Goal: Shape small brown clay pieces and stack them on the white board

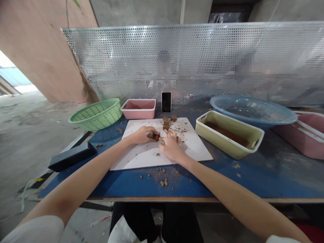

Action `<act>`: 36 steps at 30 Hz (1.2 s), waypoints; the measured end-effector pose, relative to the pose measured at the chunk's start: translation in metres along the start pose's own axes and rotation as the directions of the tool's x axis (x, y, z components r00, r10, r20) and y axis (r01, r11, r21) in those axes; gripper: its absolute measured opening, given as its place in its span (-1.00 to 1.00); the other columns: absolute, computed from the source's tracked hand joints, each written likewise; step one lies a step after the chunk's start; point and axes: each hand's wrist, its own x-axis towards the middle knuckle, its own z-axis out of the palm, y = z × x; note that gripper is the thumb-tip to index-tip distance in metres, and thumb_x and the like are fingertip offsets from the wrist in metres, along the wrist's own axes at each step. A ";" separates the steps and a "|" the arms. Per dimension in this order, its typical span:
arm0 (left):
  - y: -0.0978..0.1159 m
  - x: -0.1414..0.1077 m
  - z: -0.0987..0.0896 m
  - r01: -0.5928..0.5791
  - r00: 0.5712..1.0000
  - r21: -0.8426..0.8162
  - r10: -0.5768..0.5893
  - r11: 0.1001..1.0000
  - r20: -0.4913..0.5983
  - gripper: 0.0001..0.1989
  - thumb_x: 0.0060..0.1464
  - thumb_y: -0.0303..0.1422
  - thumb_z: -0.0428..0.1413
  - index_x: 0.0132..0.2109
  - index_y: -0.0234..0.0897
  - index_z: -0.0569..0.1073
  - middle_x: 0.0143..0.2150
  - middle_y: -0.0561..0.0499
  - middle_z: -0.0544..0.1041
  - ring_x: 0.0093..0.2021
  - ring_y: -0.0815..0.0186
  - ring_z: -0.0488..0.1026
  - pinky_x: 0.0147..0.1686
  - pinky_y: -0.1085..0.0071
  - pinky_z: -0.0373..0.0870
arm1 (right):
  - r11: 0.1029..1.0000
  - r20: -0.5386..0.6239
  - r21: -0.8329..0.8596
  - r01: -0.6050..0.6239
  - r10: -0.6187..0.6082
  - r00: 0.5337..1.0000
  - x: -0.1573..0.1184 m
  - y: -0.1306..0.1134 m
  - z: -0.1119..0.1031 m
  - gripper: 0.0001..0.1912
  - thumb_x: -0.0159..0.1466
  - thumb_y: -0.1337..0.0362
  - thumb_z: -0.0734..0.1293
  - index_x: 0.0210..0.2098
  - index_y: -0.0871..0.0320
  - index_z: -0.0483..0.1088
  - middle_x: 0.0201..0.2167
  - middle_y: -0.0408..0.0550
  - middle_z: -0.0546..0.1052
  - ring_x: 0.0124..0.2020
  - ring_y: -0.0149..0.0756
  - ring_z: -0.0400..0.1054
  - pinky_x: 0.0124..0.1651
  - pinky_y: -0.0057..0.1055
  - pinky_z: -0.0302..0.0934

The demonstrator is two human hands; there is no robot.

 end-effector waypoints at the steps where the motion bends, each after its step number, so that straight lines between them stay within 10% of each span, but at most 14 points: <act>1: 0.000 0.000 0.000 -0.003 1.000 0.002 0.003 1.000 0.000 -0.68 -0.01 -0.29 0.41 -0.07 -0.16 0.65 -0.10 0.01 0.72 -0.09 0.18 0.65 -0.01 0.29 0.50 | 0.999 -0.027 -0.034 0.013 -0.014 1.000 -0.002 -0.001 -0.003 -0.61 0.32 0.22 0.27 0.01 0.11 0.65 0.52 0.14 0.20 0.53 0.28 -0.12 0.41 0.39 -0.13; 13: 0.006 -0.003 0.004 0.014 1.000 -0.217 -0.017 0.976 -0.016 -0.62 0.33 -0.07 0.14 -0.10 -0.31 0.65 -0.20 -0.11 0.72 -0.21 0.23 0.63 -0.13 0.33 0.53 | 0.939 -0.107 -0.240 0.246 -0.277 0.955 0.002 0.011 -0.017 -0.74 0.38 0.14 0.35 -0.29 -0.04 0.71 0.42 -0.08 0.36 0.38 0.29 0.06 0.29 0.34 -0.04; 21: -0.003 0.000 0.015 0.067 0.996 -0.453 -0.085 0.889 -0.020 -0.62 0.19 -0.11 0.31 -0.08 -0.38 0.63 -0.19 -0.18 0.72 -0.22 0.20 0.66 -0.13 0.29 0.58 | 0.893 -0.073 -0.315 0.321 -0.360 0.930 0.002 0.007 -0.023 -0.66 0.47 0.13 0.28 -0.26 -0.02 0.69 0.52 -0.18 0.21 0.40 0.28 0.03 0.30 0.31 -0.05; 36: 0.000 0.000 0.010 0.066 0.998 -0.367 -0.070 0.928 0.002 -0.57 0.29 -0.05 0.22 0.01 -0.36 0.62 -0.16 -0.17 0.71 -0.20 0.23 0.65 -0.15 0.32 0.55 | 0.868 -0.228 -0.328 0.372 -0.455 0.861 0.001 0.010 -0.027 -0.73 0.49 0.19 0.30 -0.11 -0.07 0.69 0.38 -0.07 0.37 0.33 0.18 0.15 0.30 0.22 -0.01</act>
